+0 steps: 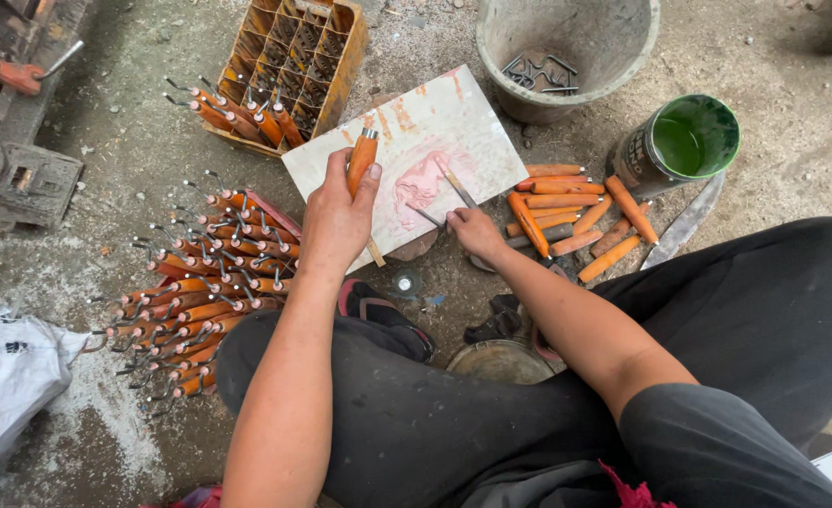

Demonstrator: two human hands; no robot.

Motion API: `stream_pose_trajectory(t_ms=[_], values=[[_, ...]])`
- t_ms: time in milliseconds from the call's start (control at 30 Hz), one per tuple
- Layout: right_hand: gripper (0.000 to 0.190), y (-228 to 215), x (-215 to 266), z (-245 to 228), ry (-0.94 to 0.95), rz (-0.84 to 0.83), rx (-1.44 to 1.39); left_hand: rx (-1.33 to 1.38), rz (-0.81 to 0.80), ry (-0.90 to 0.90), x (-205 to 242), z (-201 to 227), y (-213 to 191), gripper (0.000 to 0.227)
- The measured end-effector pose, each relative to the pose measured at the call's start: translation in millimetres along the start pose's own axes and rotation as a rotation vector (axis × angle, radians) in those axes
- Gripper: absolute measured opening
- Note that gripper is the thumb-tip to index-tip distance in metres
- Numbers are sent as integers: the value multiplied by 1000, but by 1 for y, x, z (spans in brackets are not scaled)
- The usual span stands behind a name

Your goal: The person sits on the ground and repeatedly inserts metal hooks into the ends of orange cylindrical handles, then wipes the inserted area with a cloth. Completed units are placed into a yellow crate. The workspace includes a bucket of hooks, a green container, and a pile of finished handles.

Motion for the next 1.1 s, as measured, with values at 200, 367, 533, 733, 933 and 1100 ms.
stream_pose_trajectory(t_ms=[200, 367, 533, 733, 933, 1100], values=[[29, 7, -29, 24, -47, 222, -60, -11, -17, -38, 1, 2, -1, 45], [30, 13, -38, 36, -233, 295, 165, -12, -25, -56, 0, 4, -3, 47], [33, 15, -22, 23, 120, 9, -10, -4, -34, -64, -1, 7, -3, 48], [35, 13, -18, 7, -150, 117, 112, -7, -30, -70, -1, 4, -3, 46], [27, 15, -13, 16, -338, 233, 273, -9, 24, -35, -1, -4, -3, 41], [27, -9, -4, -13, -311, 55, 150, 15, 26, -15, -3, -8, -4, 43]])
Point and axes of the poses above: each hand's wrist, its own x-axis away from the middle knuckle, its own y-axis out of the palm, z = x × y, the point moved 2 cm from there along -x, towards the middle knuckle, and after that the axes turned 7 degrees about y, right-handed, at the moved point
